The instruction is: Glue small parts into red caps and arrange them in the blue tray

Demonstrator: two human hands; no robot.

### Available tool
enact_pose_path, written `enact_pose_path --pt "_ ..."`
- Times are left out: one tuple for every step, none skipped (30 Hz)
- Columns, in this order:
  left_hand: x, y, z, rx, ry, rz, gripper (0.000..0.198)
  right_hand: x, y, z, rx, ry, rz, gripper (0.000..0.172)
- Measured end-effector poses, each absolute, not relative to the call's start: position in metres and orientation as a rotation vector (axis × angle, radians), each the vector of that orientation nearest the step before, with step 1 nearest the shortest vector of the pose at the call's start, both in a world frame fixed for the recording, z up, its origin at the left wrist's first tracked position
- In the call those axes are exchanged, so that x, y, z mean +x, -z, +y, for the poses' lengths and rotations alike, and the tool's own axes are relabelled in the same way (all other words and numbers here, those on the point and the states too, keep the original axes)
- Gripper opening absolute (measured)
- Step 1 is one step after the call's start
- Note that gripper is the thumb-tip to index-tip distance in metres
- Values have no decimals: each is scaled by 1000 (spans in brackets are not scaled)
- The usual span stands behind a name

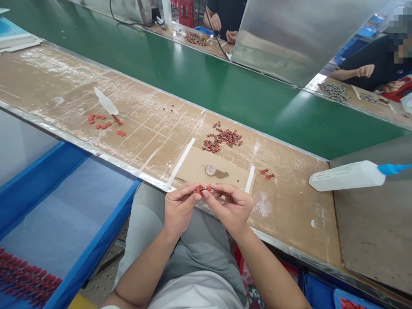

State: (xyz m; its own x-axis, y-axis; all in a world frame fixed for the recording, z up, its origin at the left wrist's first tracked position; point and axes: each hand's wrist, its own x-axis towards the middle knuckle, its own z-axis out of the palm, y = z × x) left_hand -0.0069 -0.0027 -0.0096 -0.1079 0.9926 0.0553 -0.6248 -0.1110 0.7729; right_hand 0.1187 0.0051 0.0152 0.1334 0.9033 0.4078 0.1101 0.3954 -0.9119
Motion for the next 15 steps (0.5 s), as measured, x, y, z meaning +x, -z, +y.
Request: enact_pose_path --pt "-7 9 -3 703 -1581 697 25 119 -15 5 -1016 -759 -1318 23" --pt "-7 9 -3 695 -1581 691 25 119 -15 5 -1014 -763 -1314 23" --pt "-7 8 -3 684 -1579 685 25 119 -15 5 -1021 -768 -1311 23" --pt "-7 7 -3 670 -1577 683 26 118 -14 4 -1032 -769 -1309 23" --pt "-6 7 -3 655 -1576 686 26 118 -13 4 -1042 -767 -1308 23" --pt "-6 6 -3 641 -1581 693 25 118 -12 4 -1047 -762 -1307 24" --pt "-6 6 -3 629 -1591 703 23 117 -11 4 -1045 -752 -1309 25" --pt "-6 6 -3 620 -1604 711 20 117 -11 4 -1036 -737 -1313 27" --pt "-6 6 -3 616 -1619 715 17 117 -11 5 -1024 -717 -1322 29" --pt "-6 6 -3 616 -1632 715 14 117 -11 5 -1012 -692 -1334 31" --pt "-6 6 -3 622 -1642 712 13 116 -11 5 -1006 -668 -1348 32" --pt "-6 6 -3 636 -1647 712 13 116 -11 6 -1002 -645 -1362 32" --pt "-6 6 -3 658 -1647 717 13 116 -12 6 -1003 -627 -1373 31" --pt "-6 6 -3 688 -1647 727 15 116 -13 7 -1007 -611 -1379 29" --pt "-7 7 -4 719 -1645 742 16 116 -13 7 -1014 -597 -1377 28"
